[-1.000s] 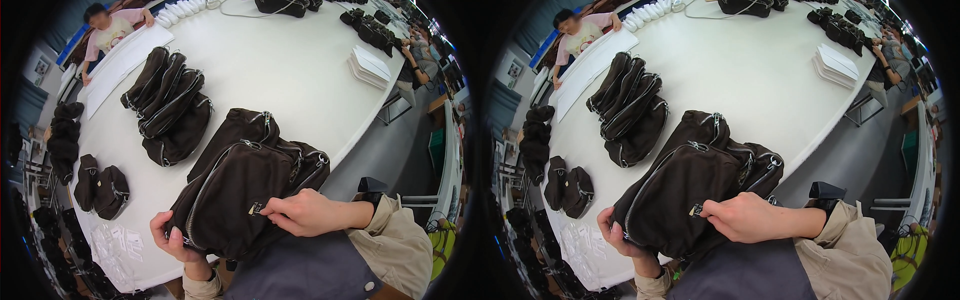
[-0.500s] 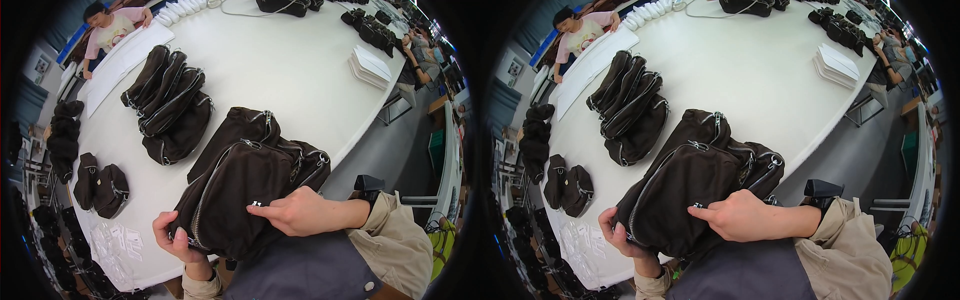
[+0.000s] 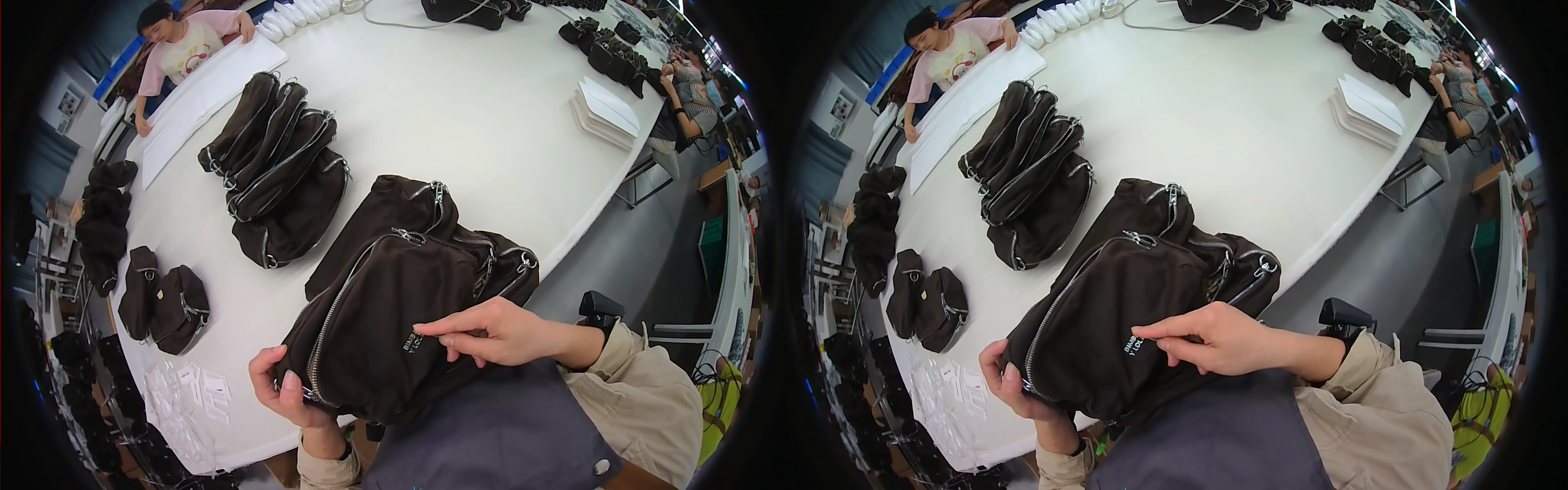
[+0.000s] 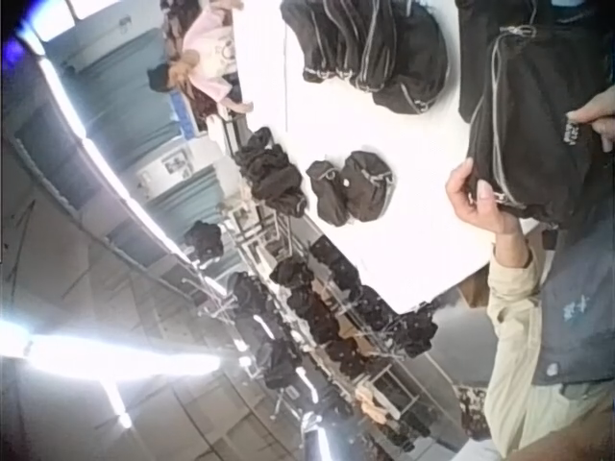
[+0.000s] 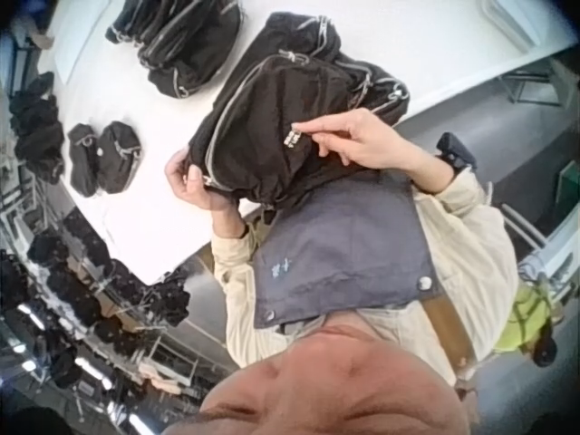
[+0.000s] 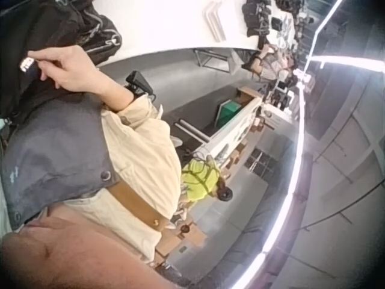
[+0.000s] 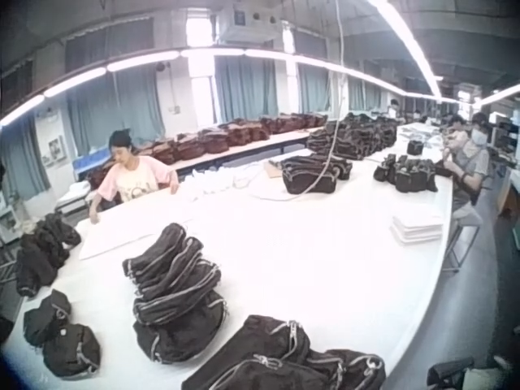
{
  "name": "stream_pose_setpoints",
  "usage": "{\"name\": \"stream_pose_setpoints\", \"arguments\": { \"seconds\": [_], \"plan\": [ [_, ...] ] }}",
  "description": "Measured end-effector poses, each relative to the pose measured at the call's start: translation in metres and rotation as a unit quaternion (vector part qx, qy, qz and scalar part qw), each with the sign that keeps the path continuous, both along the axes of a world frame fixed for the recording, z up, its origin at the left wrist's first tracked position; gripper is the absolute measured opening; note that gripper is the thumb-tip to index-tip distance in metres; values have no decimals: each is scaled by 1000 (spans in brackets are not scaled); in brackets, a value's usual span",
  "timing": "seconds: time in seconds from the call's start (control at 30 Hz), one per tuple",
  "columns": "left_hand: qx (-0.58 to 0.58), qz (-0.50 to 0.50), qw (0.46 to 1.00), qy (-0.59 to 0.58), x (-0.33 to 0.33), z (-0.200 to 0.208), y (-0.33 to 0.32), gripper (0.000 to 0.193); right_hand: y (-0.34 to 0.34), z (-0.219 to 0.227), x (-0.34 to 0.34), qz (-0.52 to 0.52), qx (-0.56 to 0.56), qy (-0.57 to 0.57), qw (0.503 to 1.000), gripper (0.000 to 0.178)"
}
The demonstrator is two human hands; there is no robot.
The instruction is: Checking and assembling components of brown crossbody bags.
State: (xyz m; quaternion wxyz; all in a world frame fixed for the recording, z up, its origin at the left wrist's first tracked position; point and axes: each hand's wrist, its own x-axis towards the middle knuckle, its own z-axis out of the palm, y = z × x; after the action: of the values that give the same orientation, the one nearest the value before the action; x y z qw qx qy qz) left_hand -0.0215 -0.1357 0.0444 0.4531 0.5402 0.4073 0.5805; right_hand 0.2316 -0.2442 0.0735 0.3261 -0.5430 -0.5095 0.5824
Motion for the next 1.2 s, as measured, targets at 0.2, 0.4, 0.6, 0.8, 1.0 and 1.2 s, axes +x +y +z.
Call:
{"name": "stream_pose_setpoints", "arguments": {
  "seconds": [0.2, 0.4, 0.6, 0.8, 1.0, 1.2],
  "plan": [
    [64, -210, 942, 253, 1, 53, 5, 54, 23, 30, -6, 40, 153, -33, 987, 42],
    [207, -329, 762, 518, 26, 81, 7, 70, 61, 114, -48, 183, 538, -288, 771, 47],
    [170, -376, 737, 535, 25, 90, 16, 73, 59, 123, -52, 322, 418, -447, 723, 68],
    [-12, -369, 846, 384, -23, 42, 79, 61, 37, 93, 25, 146, 153, -134, 968, 31],
    [54, -314, 877, 360, 17, 104, 75, 28, 10, 63, 46, -156, 84, 25, 984, 27],
    [494, -144, 651, 558, 72, 115, 70, 57, -5, 48, 63, -272, 88, 82, 955, 28]
  ]
}}
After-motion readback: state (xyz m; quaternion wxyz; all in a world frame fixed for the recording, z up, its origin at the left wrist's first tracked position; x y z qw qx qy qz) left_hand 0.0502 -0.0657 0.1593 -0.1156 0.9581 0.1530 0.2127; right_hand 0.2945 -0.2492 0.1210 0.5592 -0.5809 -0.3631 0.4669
